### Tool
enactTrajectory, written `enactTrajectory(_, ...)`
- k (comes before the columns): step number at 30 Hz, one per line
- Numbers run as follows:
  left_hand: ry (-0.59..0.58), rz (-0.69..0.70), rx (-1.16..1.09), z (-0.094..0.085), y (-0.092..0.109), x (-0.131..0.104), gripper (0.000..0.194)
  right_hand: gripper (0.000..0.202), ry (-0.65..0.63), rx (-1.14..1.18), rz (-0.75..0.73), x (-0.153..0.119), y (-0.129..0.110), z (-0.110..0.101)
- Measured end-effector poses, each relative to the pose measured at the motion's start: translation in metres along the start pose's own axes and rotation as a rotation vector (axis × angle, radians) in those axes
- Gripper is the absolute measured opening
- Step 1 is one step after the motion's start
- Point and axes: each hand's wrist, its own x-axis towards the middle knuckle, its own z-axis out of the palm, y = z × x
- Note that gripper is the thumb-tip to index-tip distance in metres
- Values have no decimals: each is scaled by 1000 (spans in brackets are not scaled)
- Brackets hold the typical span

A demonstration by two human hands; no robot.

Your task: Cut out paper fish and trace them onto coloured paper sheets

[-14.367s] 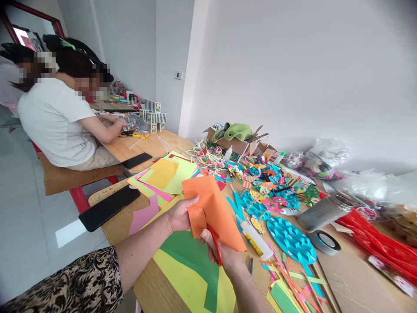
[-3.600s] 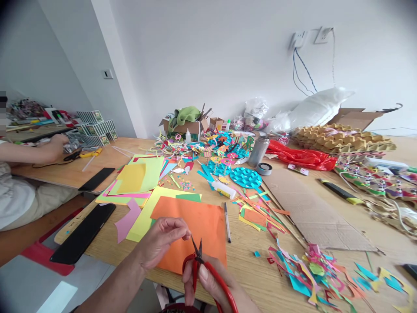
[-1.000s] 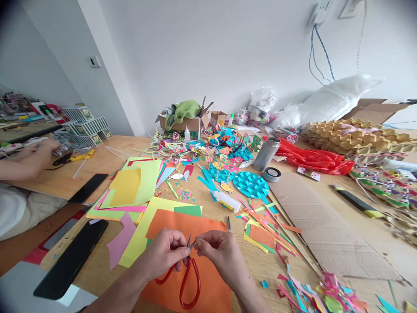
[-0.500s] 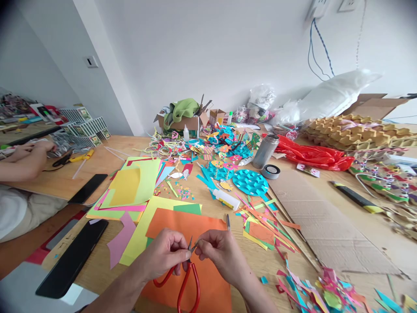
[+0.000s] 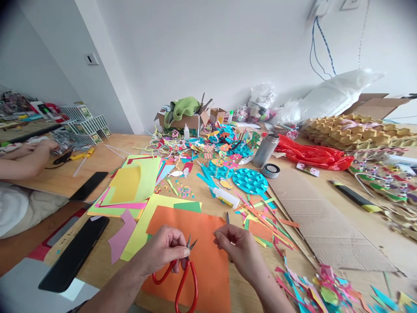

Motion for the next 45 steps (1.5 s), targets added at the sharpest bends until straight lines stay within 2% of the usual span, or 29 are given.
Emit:
enactTrajectory(4, -2, -4, -8, 3, 0, 1, 17, 28, -84, 59, -16, -7, -8, 8)
enactTrajectory(8, -10, 3, 33, 3, -1, 0, 18, 27, -61, 82, -31, -6, -11, 10)
enactTrajectory(11, -64, -6, 95, 1, 0, -2, 17, 24, -91, 16, -74, 1, -17, 5)
enactTrajectory(14, -143, -17, 145, -1, 5, -3, 15, 21, -254, -103, -95, 11, -30, 2)
enactTrajectory(18, -216, -26, 203, -4, 14, -5, 15, 19, -568, -214, -100, 23, -49, 1)
enactTrajectory(22, -270, -67, 208, -4, 17, -6, 13, 19, -712, -312, -136, 28, -58, 5)
enactTrajectory(29, -362, -121, 187, -6, 12, -4, 8, 19, -795, -451, -139, 28, -65, 10)
enactTrajectory(35, -415, -137, 190, -7, 12, -1, 7, 18, -878, -389, -112, 29, -67, 11)
enactTrajectory(41, -418, -140, 244, -8, 11, 2, 8, 15, -875, -345, -48, 28, -58, 15)
enactTrajectory(45, -427, -145, 268, -10, 10, 5, 8, 20, -864, -305, -17, 28, -52, 16)
